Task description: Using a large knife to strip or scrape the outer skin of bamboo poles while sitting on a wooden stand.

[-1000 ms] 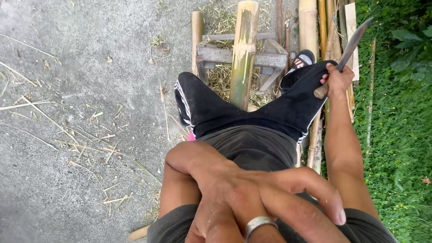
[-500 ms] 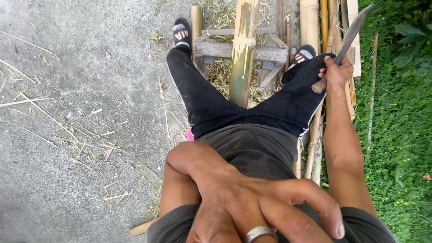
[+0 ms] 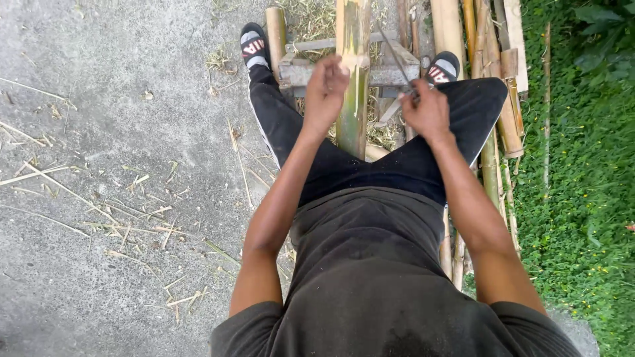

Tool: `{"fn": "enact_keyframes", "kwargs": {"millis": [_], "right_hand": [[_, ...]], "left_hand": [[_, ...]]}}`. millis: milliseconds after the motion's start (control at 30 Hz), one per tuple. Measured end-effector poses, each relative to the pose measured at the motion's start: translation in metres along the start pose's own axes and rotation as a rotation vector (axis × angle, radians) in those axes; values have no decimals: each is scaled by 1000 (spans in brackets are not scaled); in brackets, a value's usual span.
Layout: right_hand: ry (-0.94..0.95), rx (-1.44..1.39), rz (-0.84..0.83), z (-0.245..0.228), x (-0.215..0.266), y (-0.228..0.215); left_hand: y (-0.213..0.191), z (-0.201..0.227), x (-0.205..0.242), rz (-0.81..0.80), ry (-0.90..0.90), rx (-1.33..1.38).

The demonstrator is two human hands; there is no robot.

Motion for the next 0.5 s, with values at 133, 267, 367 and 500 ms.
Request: {"fn": "enact_keyframes", "kwargs": {"millis": [133, 267, 367, 500], "right_hand": [[-154, 26, 35, -3, 6, 33], [-36, -3, -8, 21, -6, 57], [77, -56, -18, 25, -15, 71], [175, -33, 20, 33, -16, 81]], "left_hand": [[31, -64, 8, -75, 59, -350], [52, -59, -14, -84, 164, -704], [67, -66, -53, -1, 169, -816], [79, -83, -100, 88, 18, -892]]}}
Point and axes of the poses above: each hand's wrist, its own x-axis away from the middle knuckle, its own y-axis out of the palm, z = x × y, the point moved 7 cm from there along -x, towards the middle knuckle, and after that the axes turned 14 degrees about -x, right-handed, at the moved point
